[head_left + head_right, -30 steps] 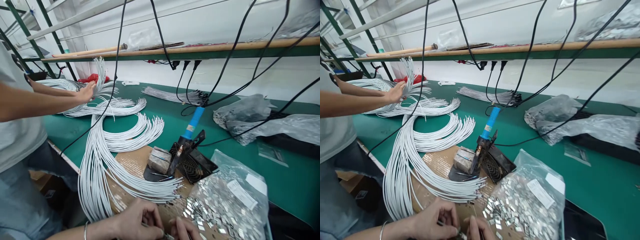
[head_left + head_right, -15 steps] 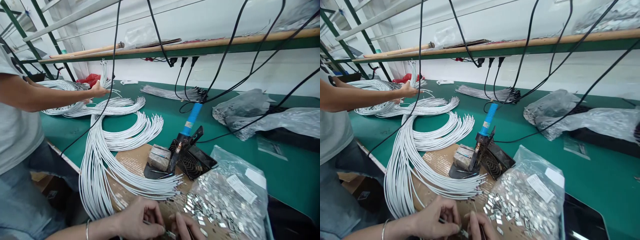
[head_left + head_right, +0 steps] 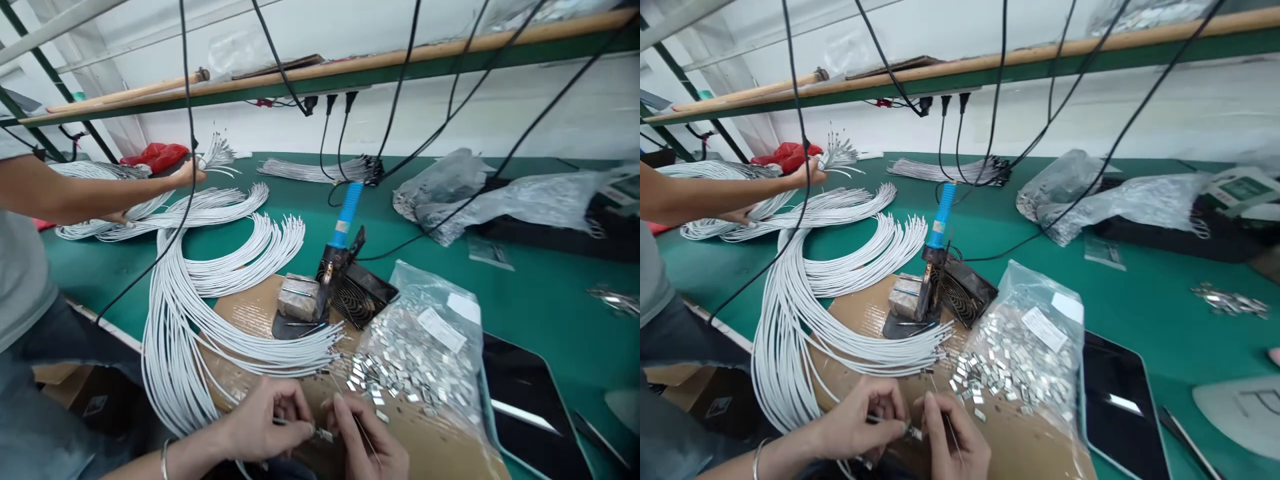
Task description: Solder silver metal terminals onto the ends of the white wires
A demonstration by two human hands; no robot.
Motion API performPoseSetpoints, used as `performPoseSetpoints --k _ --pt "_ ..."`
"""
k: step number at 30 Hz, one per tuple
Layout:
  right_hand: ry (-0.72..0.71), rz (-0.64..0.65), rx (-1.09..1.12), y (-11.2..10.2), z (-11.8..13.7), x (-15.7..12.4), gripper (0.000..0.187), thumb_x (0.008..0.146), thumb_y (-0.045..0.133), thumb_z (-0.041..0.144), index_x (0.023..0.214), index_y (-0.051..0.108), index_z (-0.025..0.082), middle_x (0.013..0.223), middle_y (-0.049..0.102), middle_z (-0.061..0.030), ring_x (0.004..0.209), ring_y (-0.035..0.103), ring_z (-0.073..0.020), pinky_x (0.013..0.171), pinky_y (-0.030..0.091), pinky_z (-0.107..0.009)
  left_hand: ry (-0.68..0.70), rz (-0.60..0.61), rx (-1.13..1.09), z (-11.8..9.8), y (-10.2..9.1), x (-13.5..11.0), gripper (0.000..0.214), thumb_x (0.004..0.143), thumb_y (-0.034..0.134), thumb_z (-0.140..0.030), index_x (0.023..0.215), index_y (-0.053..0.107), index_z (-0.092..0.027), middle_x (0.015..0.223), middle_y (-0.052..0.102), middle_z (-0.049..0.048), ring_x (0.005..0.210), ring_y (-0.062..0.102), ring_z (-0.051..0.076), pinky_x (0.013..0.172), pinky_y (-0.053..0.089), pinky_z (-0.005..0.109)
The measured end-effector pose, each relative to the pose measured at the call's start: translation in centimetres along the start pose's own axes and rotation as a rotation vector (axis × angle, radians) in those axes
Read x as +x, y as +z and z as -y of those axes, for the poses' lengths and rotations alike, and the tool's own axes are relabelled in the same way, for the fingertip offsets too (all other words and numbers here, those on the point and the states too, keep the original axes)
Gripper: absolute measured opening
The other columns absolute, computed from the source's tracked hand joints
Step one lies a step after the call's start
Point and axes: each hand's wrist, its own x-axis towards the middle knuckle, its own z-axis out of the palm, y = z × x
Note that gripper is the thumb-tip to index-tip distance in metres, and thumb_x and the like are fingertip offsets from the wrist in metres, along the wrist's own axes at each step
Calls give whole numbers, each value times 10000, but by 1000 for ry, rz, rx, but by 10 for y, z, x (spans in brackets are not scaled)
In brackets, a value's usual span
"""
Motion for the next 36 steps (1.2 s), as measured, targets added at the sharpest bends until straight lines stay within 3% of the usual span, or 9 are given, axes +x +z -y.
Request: performPoseSetpoints --k 6,10,13,17,20,23,27,32,36 --pt "-1 -39 138 -26 -4 7 734 961 506 764 717 840 157 593 650 -84 533 624 -192 490 510 -296 56 20 112 -3 -3 -3 238 905 660 -403 850 601 -179 619 588 -13 492 554 132 521 441 248" --pt "-2 -231 192 -42 1 9 639 993 521 719 805 795 174 514 579 -11 454 558 -153 436 464 -258 208 19 247 -10 -3 -8 191 939 656 -276 778 661 -173 855 732 102 814 676 215 796 526 337" --pt "-24 -341 198 -46 5 9 594 980 584 689 667 686 194 499 526 19 431 505 -124 418 422 -236 406 42 451 -13 -6 -11 166 972 626 -160 859 746 -178 940 768 100 907 707 216 880 537 327" --pt "-25 -350 149 -46 4 8 635 931 654 704 591 701 170 545 616 -35 461 541 -128 436 439 -252 687 -212 790 -1 -14 -11 203 1049 551 -112 1138 713 -197 969 766 59 861 756 158 779 594 218" --pt "-5 -333 91 -47 0 7 592 938 675 670 702 797 141 620 689 -70 519 598 -147 482 479 -265 722 -434 921 13 -23 -10 172 1049 594 -154 1198 679 -165 953 728 83 798 748 193 676 589 248" --pt "15 -313 12 -48 -2 5 537 963 678 613 780 830 132 659 702 -72 560 618 -158 519 498 -275 744 -499 995 21 -29 -9 145 1034 612 -131 1132 707 -178 896 693 59 713 715 186 632 560 258" --pt "7 -308 -125 -48 3 4 546 999 625 596 797 823 129 703 710 -80 592 624 -178 561 512 -304 789 -532 1020 23 -31 -12 202 995 619 -40 1111 704 -182 962 692 86 817 699 210 757 571 309" --pt "-32 -295 -339 -60 13 7 410 992 666 515 841 820 166 682 692 -48 663 665 -195 669 547 -312 854 -358 947 17 -38 -27 225 963 595 -6 1057 676 -194 981 711 90 837 700 197 786 579 300" --pt "-72 -234 -519 -73 13 13 327 883 763 507 874 827 187 766 733 -58 584 631 -171 557 533 -292 662 -100 816 12 -56 -51 208 934 604 -8 957 653 -209 907 712 63 808 714 183 736 562 253"
